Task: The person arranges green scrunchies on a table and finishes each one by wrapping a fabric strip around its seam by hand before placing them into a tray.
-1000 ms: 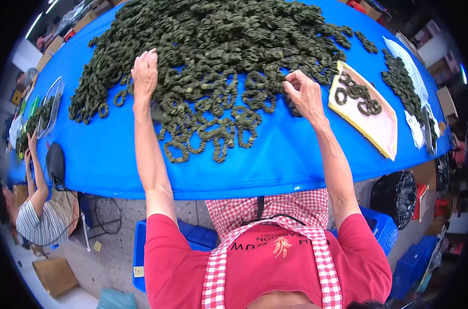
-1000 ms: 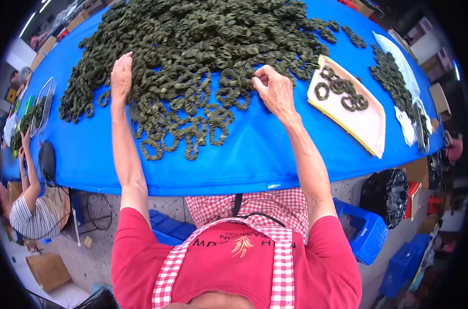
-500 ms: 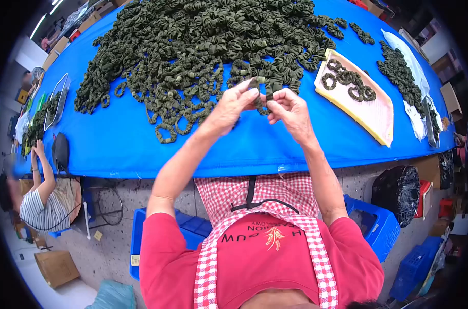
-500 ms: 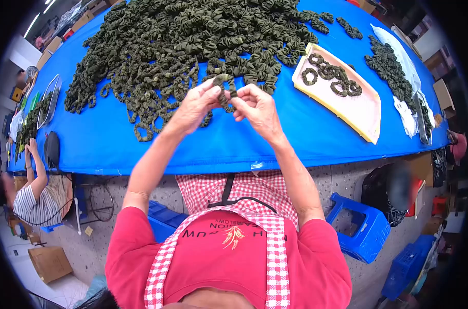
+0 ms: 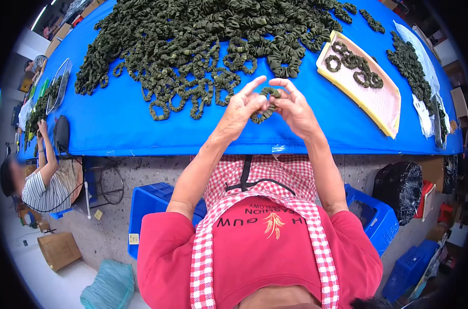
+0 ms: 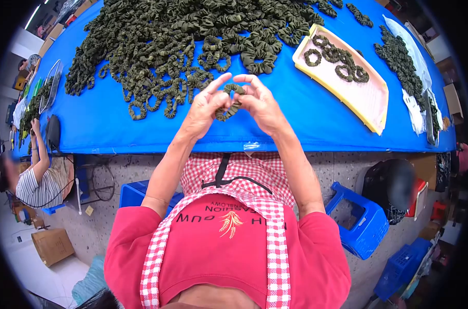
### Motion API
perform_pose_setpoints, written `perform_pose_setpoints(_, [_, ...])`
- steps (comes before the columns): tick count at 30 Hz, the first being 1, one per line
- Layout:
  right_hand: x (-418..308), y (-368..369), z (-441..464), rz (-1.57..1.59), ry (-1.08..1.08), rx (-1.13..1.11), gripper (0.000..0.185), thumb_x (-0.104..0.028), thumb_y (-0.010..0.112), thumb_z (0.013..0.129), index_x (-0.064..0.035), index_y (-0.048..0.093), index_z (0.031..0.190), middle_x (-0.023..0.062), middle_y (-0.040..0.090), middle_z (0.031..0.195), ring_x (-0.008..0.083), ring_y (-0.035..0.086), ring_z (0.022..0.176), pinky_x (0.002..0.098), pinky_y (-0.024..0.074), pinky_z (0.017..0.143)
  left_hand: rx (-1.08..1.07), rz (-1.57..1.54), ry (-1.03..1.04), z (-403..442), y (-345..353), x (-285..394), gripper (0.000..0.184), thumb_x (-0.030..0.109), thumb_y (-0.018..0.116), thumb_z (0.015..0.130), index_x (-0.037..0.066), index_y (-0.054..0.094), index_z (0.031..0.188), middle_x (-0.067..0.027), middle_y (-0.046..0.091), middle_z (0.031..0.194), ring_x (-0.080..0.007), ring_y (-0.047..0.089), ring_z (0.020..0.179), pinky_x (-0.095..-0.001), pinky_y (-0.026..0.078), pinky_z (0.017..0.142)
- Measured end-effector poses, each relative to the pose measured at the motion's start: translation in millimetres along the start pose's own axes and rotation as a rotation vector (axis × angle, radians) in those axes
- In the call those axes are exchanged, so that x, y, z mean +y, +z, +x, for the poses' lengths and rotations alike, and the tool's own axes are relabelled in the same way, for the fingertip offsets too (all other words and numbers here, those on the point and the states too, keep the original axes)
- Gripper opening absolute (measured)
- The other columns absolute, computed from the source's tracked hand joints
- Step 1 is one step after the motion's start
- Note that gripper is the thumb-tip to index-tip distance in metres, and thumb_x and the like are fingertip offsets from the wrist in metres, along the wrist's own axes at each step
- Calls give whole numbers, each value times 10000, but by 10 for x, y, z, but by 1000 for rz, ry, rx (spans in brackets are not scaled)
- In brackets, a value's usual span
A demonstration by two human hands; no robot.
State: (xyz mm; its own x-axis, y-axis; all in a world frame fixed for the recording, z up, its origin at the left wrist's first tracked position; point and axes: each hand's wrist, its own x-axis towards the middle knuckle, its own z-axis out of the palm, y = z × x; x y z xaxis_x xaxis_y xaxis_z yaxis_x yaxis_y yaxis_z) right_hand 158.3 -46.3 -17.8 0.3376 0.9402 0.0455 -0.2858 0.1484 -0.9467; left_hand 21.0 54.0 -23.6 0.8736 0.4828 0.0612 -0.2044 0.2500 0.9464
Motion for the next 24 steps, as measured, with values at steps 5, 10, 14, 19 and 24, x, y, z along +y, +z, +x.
perform_pose_setpoints(5, [66,-148,-73,776,84,-384,306,-53,578,872,-60,517,1172,63,603,805,100,545,777,214,438,714,87,-460,-42,-56,43,-25,526,166,568,935,46,379,1411,4,539,828,-64,457,723,-171,382,670])
perform_pose_setpoints(10, [-231,201,-237,-522,-31,5,186,-84,625,860,-38,585,1036,24,567,700,85,501,614,203,413,574,78,-39,43,-92,113,128,545,125,527,940,76,325,1444,11,522,782,-68,442,654,-179,367,589])
perform_pose_setpoints(14, [-286,178,-278,-212,-129,-54,81,-84,625,863,-47,610,933,-12,500,615,59,409,532,181,340,500,-106,93,53,-139,238,406,578,124,510,938,97,273,1465,2,528,746,-75,432,597,-202,363,530])
perform_pose_setpoints(19, [-304,-112,-304,-88,-108,-33,85,-92,619,874,-51,591,943,-2,517,651,56,404,535,173,329,489,-140,-283,340,-354,334,501,634,106,486,932,100,187,1490,-14,530,676,-84,436,554,-194,354,505])
perform_pose_setpoints(24, [-208,-266,-344,113,-68,-11,93,-102,610,889,-55,567,956,11,538,695,51,399,537,163,317,474,-306,-376,60,-286,310,355,695,81,478,921,115,105,1506,-21,511,595,-92,454,531,-188,358,452])
